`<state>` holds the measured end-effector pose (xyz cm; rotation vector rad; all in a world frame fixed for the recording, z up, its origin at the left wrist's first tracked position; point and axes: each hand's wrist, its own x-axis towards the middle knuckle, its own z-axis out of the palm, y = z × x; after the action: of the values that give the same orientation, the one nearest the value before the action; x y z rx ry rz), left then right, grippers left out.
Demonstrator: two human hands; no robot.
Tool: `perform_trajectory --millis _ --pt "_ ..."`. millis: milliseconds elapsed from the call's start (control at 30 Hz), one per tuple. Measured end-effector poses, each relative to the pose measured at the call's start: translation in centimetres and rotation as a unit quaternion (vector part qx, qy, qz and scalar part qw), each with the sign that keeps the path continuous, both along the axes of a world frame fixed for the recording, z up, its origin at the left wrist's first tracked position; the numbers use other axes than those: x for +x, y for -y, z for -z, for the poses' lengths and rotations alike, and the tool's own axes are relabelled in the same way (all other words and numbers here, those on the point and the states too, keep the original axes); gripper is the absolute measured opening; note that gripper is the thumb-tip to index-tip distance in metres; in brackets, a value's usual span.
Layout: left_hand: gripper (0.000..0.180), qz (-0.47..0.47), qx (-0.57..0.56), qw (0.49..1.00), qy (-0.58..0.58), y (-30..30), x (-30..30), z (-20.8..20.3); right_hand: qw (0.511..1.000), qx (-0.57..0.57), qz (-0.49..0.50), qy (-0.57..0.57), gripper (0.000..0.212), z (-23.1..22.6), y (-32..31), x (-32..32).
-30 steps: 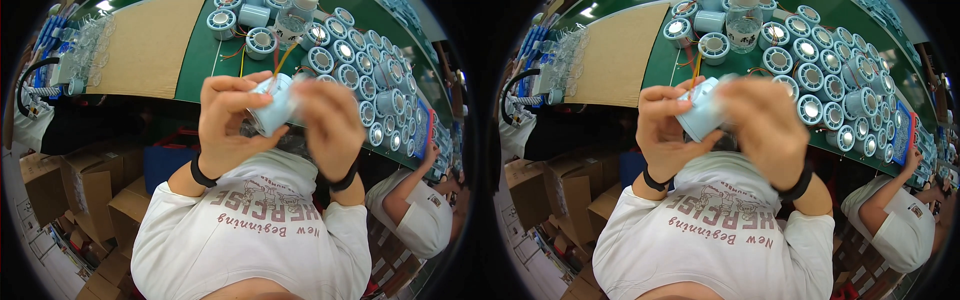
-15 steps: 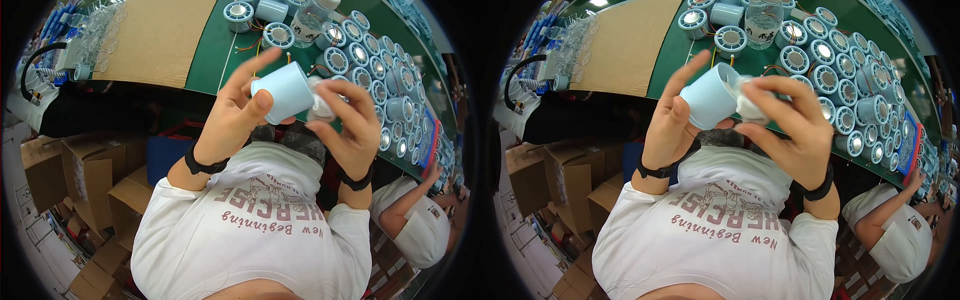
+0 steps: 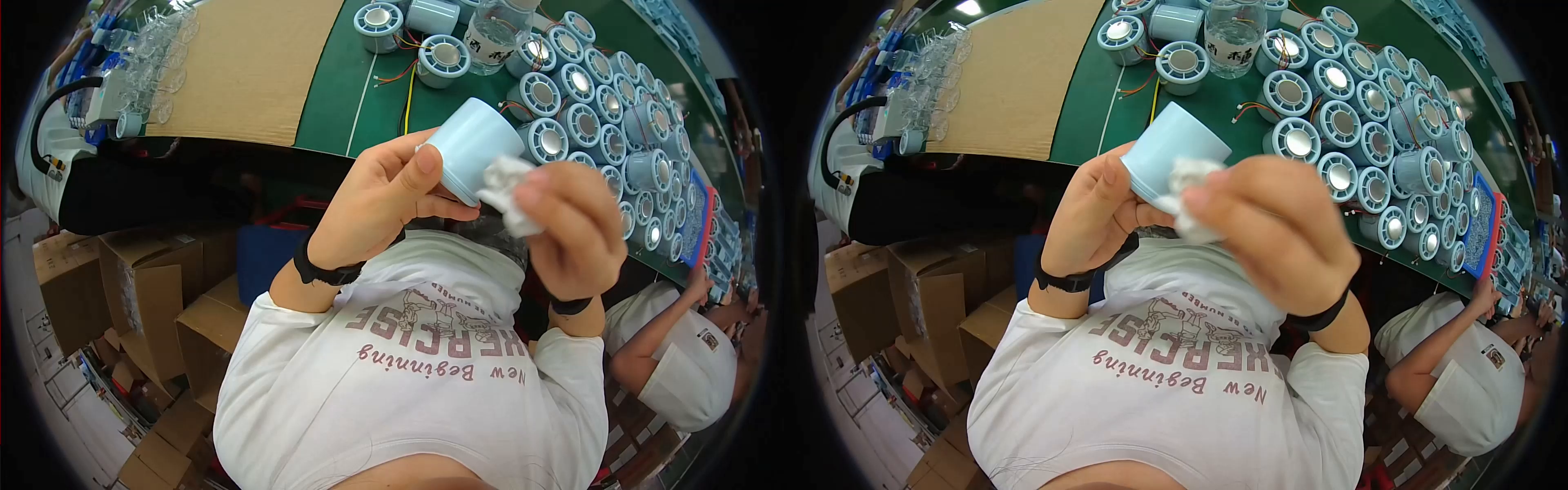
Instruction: The person picks up a motor, wipes its sides and top with a cloth, and then wipes a plastic cover before placing it onto the motor. They then set the assembled unit back onto the table and repeat the process with another motor.
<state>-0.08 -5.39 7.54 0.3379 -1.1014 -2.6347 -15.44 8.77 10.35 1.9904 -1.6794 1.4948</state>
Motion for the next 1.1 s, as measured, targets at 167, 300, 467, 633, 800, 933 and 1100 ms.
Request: perform_trajectory --millis 167,300,467,633,800,933,1100 --pt "0.055 -0.013 0.012 1.0 0.007 -0.9 -0.1 0.0 0.993 0.062 0.053 -0.085 0.041 -0.5 0.4 0.8" --pt "0.055 -0.031 0.009 0.999 0.017 -1.2 -0.1 0.2 0.988 0.045 0.028 -0.145 0.046 0.1 0.2 1.2" --pt "0.056 0.008 0.016 0.999 0.031 -1.0 0.1 0.2 0.981 0.075 0.094 -0.15 0.044 -0.5 0.2 0.0" --pt "0.058 -0.015 0.009 1.0 0.026 -1.7 0.3 0.4 0.988 0.063 0.029 -0.136 0.043 -0.1 0.1 1.0" --pt "0.06 -0.018 0.013 0.999 0.031 -1.7 -0.2 0.6 0.989 0.073 0.022 -0.128 0.04 0.2 0.4 0.0" --pt "0.06 -0.016 -0.02 0.998 0.049 -1.7 0.0 1.2 0.991 0.08 -0.011 -0.108 0.036 0.5 0.0 0.7" --pt "0.062 0.008 0.042 0.998 0.036 -1.0 0.2 1.3 0.965 0.21 -0.026 -0.158 0.035 0.1 -2.1 -1.4"
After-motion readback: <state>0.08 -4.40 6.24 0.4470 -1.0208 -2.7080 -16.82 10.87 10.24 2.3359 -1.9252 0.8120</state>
